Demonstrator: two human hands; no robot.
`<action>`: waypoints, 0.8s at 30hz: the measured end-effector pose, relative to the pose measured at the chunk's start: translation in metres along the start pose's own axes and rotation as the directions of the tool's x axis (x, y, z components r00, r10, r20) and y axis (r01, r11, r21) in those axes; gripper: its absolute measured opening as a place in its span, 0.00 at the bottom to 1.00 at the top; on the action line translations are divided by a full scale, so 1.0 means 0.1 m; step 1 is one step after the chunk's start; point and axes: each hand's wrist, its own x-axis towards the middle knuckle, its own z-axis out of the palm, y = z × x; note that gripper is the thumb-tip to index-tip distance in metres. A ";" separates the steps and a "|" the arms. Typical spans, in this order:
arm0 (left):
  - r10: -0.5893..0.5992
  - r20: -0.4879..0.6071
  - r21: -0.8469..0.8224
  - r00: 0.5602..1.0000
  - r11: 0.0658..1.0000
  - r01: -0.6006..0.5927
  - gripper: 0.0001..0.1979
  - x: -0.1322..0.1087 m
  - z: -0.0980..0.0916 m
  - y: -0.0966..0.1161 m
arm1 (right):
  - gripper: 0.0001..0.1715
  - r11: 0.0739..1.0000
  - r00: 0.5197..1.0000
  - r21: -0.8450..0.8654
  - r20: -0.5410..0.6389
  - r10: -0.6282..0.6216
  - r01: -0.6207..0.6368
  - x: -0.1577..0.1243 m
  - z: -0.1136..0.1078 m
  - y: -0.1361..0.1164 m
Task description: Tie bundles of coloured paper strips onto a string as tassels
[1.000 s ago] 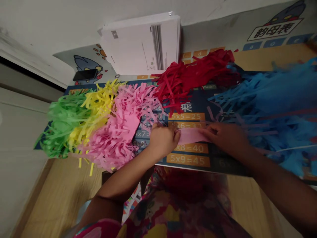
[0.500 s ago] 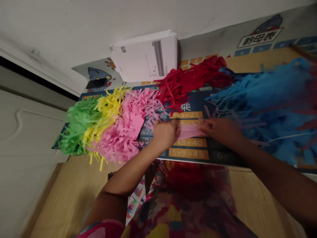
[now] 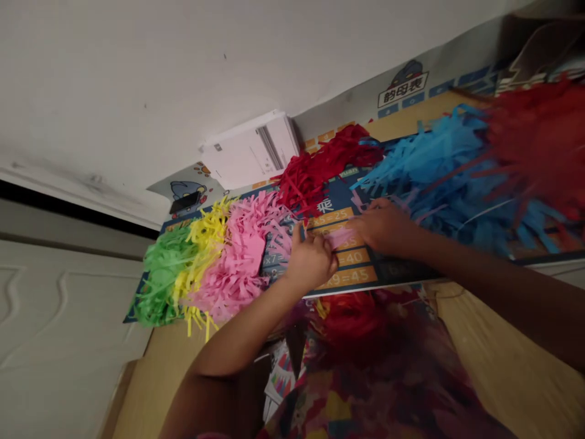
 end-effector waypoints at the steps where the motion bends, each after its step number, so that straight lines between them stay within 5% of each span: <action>1: -0.024 -0.007 0.012 1.000 1.000 0.024 0.15 0.00 0.03 0.02 | 0.17 0.999 0.999 0.005 0.012 0.033 -0.033 0.03 0.01 0.04; 5: -0.105 -0.004 0.020 0.995 0.994 0.105 0.14 -0.02 0.13 0.00 | 0.16 0.990 0.987 0.031 0.088 0.133 -0.136 0.09 -0.03 0.11; 8: -0.131 -0.009 -0.040 0.991 0.991 0.131 0.13 -0.06 0.15 -0.08 | 0.15 0.975 0.974 -0.007 -0.038 0.223 -0.224 0.05 -0.10 -0.04; 11: -0.136 -0.004 -0.085 0.991 0.987 0.136 0.12 -0.10 0.13 -0.13 | 0.19 0.994 0.984 -0.032 -0.153 0.097 -0.103 0.04 -0.12 -0.27; 13: -0.125 0.022 -0.095 0.992 0.987 0.126 0.11 -0.10 0.09 -0.17 | 0.18 0.999 0.991 -0.051 -0.131 -0.017 0.011 0.06 -0.07 -0.34; 20: -0.081 0.056 -0.179 0.995 0.980 0.090 0.12 -0.14 0.06 -0.28 | 0.17 0.998 0.996 -0.068 -0.086 0.003 -0.008 0.04 0.05 0.03; 24: -0.065 0.002 -0.185 0.998 0.981 0.064 0.11 -0.17 0.12 -0.18 | 0.18 0.995 0.999 -0.100 -0.045 -0.020 0.016 -0.05 0.02 -0.05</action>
